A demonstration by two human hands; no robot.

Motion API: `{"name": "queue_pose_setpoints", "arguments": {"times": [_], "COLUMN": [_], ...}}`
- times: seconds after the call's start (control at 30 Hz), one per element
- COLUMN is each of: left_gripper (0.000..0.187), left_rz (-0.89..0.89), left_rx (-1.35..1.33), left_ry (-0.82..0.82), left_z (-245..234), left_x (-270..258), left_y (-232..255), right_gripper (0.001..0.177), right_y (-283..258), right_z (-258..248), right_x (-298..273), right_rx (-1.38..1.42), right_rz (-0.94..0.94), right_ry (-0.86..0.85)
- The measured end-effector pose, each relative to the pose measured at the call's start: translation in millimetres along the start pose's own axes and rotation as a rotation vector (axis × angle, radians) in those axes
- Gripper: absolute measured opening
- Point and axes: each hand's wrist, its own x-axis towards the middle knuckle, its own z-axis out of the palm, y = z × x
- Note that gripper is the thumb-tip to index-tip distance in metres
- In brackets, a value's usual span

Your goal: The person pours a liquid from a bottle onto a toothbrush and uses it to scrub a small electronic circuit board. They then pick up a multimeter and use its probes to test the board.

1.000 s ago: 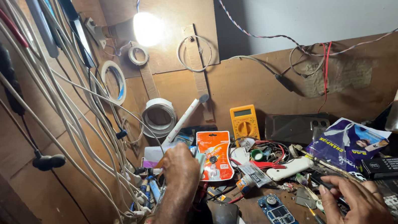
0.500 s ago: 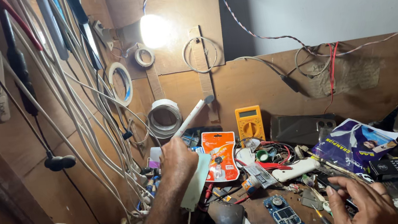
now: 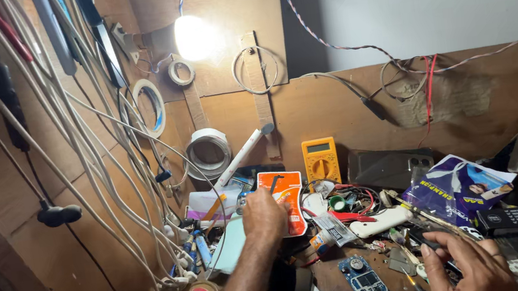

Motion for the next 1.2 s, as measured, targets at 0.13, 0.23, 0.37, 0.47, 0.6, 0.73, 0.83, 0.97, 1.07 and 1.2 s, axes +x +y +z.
{"name": "queue_pose_setpoints", "arguments": {"times": [0.13, 0.23, 0.37, 0.47, 0.6, 0.73, 0.83, 0.97, 1.07, 1.2], "left_gripper": [0.031, 0.036, 0.032, 0.027, 0.022, 0.020, 0.025, 0.020, 0.030, 0.022], "left_rz": [0.042, 0.072, -0.014, -0.052, -0.029, -0.181, -0.136, -0.129, -0.082, 0.109], "left_rx": [0.046, 0.046, -0.037, -0.186, -0.144, -0.238, -0.130, -0.119, -0.117, 0.031], "left_ry": [0.085, 0.081, 0.058, 0.117, 0.285, 0.196, 0.240, 0.259, 0.249, 0.162], "left_z": [12, 14, 3, -14, -33, -40, -37, -37, -32, -14], "left_x": [0, 0, 4, 7, 17, 23, 23, 32, 42, 44], "left_y": [-2, -4, -3, -9, -22, -32, -38, -46, -49, -44], "right_gripper": [0.021, 0.021, 0.021, 0.020, 0.022, 0.021, 0.020, 0.020, 0.022, 0.023], "right_y": [0, 3, 4, 3, 4, -2, -1, -1, 0, 0], "right_z": [2, 2, 2, 2, -3, -2, -2, 0, 0, -1], "right_x": [1, 1, 2, 3, 1, 2, 2, 2, 2, 4], "right_rx": [0.026, 0.013, 0.013, 0.026, 0.047, 0.048, 0.049, 0.031, 0.007, 0.015], "right_rz": [-0.015, 0.005, -0.032, -0.050, -0.088, -0.062, -0.068, -0.056, -0.023, -0.062], "right_ry": [0.023, -0.012, -0.010, 0.004, -0.015, -0.004, 0.014, 0.018, -0.028, -0.026]}}
